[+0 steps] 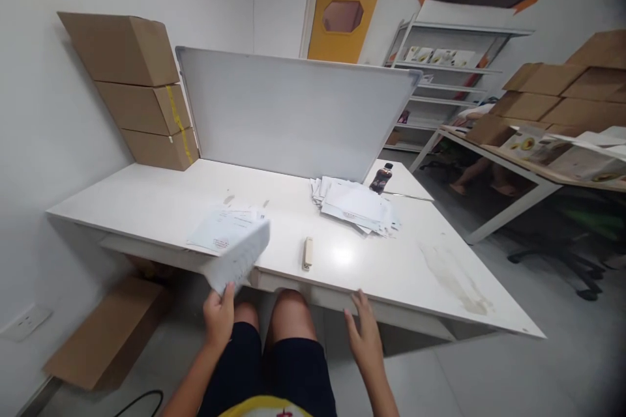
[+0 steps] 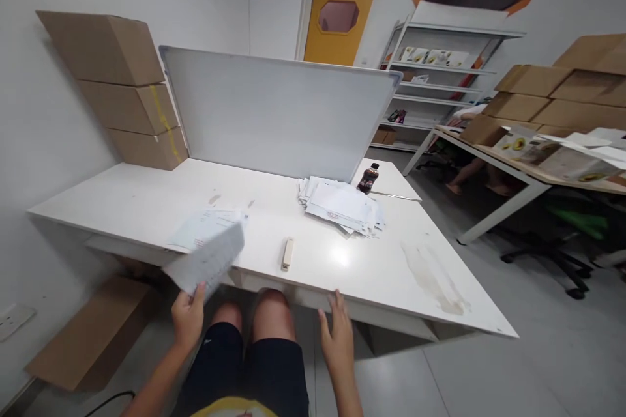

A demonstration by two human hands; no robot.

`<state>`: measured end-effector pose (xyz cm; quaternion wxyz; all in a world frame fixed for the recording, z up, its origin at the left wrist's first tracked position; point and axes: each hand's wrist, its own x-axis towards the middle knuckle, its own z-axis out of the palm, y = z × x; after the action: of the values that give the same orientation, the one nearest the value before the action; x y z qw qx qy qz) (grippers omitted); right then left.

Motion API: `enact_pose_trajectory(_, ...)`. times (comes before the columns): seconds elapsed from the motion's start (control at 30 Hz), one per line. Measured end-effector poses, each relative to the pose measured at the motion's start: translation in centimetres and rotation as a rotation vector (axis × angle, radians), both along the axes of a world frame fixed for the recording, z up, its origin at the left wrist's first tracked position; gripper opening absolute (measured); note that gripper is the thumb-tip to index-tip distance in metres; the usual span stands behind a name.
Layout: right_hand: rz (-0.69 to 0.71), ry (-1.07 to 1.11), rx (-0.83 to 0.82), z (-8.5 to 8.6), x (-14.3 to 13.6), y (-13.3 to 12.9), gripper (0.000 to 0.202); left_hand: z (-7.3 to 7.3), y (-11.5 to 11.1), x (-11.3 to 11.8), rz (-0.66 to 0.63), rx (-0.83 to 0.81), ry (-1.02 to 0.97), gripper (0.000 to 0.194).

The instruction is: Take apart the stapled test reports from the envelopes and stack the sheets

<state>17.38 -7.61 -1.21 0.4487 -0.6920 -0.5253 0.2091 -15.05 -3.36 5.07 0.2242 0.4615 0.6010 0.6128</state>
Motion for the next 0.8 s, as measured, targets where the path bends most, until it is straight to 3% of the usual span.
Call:
enact_pose_trajectory(0.03, 0.026, 0.177, -0.027, -0.1, -1.6, -1.4, 0.065, -0.1, -1.4, 1.6, 0.032, -0.048, -0.236, 0.033)
enact_pose_trajectory(0.13, 0.140, 0.710, -0.093, -0.2, -7.2, -4.6, 0.073, -0.7, -5.2, 5.9, -0.230, -0.222, -0.699, 0.042)
enact_pose_trajectory(0.2, 0.115, 0.931, -0.145, 0.5, -10.4, -5.7, 0.075, -1.0, -6.8, 7.6, -0.364, -0.334, -0.816, 0.046)
enact_pose_trajectory(0.3, 0.005, 1.061, -0.226, 2.5, -12.2, -5.6, 0.068, -1.4, -6.6, 8.0, -0.403, -0.358, -0.767, 0.049)
enact_pose_trajectory(0.43, -0.100, 0.967, -0.206, 4.1, -9.6, -3.8, 0.062, -1.7, -1.5, 5.2, -0.296, -0.208, -0.344, 0.056)
enact_pose_trajectory(0.53, -0.155, 0.833, -0.171, 3.7, -7.1, -2.7, 0.057, -1.6, 3.6, 1.8, -0.177, -0.101, 0.265, 0.063)
enact_pose_trajectory(0.6, -0.164, 0.778, -0.165, 3.3, -6.2, -2.4, 0.054, -1.3, 6.0, -0.5, -0.146, -0.048, 0.647, 0.054)
enact_pose_trajectory(0.7, -0.157, 0.769, -0.189, 3.0, -5.9, -2.6, 0.050, -0.6, 7.3, -3.2, -0.187, 0.008, 0.967, 0.033)
enact_pose_trajectory(0.8, -0.144, 0.829, -0.220, 2.9, -6.4, -3.0, 0.046, 0.1, 6.6, -3.9, -0.227, 0.069, 1.081, 0.030)
